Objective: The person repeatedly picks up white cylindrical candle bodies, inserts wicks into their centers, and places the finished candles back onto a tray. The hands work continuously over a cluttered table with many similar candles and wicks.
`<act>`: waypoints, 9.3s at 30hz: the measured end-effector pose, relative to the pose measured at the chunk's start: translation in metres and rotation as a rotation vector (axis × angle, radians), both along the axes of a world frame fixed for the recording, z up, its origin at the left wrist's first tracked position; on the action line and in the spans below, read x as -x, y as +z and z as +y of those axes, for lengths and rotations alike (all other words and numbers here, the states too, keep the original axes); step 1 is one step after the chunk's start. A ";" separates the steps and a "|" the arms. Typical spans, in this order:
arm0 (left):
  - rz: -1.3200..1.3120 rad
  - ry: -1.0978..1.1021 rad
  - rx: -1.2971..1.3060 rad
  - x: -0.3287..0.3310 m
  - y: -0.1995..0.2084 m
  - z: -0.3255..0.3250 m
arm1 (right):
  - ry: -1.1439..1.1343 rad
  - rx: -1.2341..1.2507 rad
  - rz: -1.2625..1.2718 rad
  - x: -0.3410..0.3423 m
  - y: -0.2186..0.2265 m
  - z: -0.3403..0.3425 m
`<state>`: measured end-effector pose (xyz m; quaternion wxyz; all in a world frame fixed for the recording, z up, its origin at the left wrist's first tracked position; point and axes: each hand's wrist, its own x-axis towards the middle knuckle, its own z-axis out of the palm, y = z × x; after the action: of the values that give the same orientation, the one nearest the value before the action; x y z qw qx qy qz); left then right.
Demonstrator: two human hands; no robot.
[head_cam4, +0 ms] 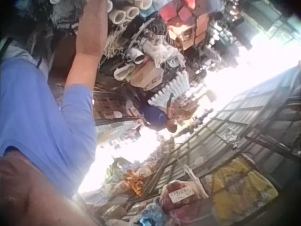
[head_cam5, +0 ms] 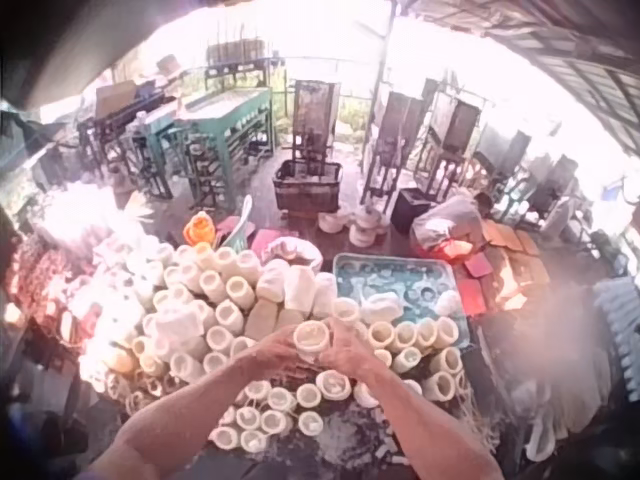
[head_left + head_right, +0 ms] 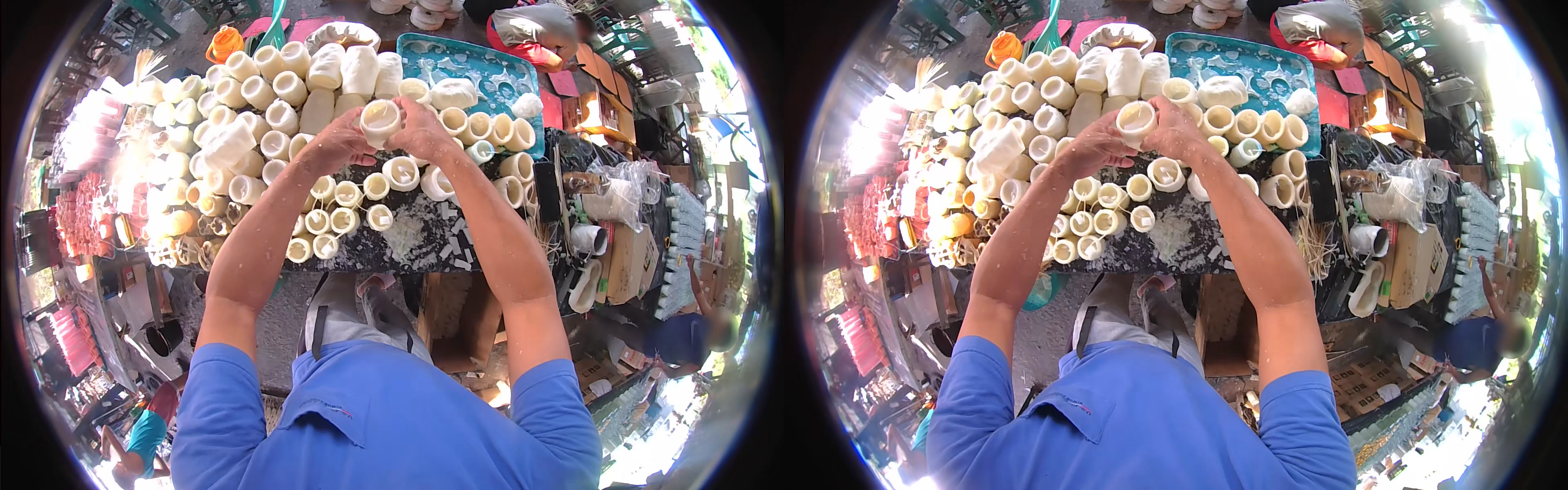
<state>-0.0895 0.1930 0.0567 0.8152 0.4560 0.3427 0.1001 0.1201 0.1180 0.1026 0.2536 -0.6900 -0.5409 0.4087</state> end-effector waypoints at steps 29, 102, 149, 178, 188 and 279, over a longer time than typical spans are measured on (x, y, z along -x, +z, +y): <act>0.474 -0.264 -0.560 -0.006 -0.055 0.012 | -0.163 -0.252 -0.546 0.013 -0.054 0.134; 0.187 -0.074 -0.706 -0.007 0.029 -0.270 | -0.669 -0.584 0.590 0.060 0.062 -0.321; 0.065 -0.187 -1.110 -0.003 0.019 -0.281 | -0.536 -0.208 0.229 0.050 0.041 -0.332; 0.105 -0.390 -0.292 -0.004 0.033 -0.246 | -0.282 0.128 0.519 0.014 0.013 -0.273; 0.136 -0.387 -0.172 -0.019 0.018 -0.242 | -0.202 0.210 0.458 -0.012 0.001 -0.281; 0.086 -0.098 -1.115 -0.059 -0.028 -0.203 | -0.623 -0.332 -0.409 0.009 -0.068 -0.287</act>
<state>-0.0301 -0.0098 0.0286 0.4399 0.8370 0.2491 0.2094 0.1115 -0.1689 0.0344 0.3605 -0.8376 -0.4038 0.0737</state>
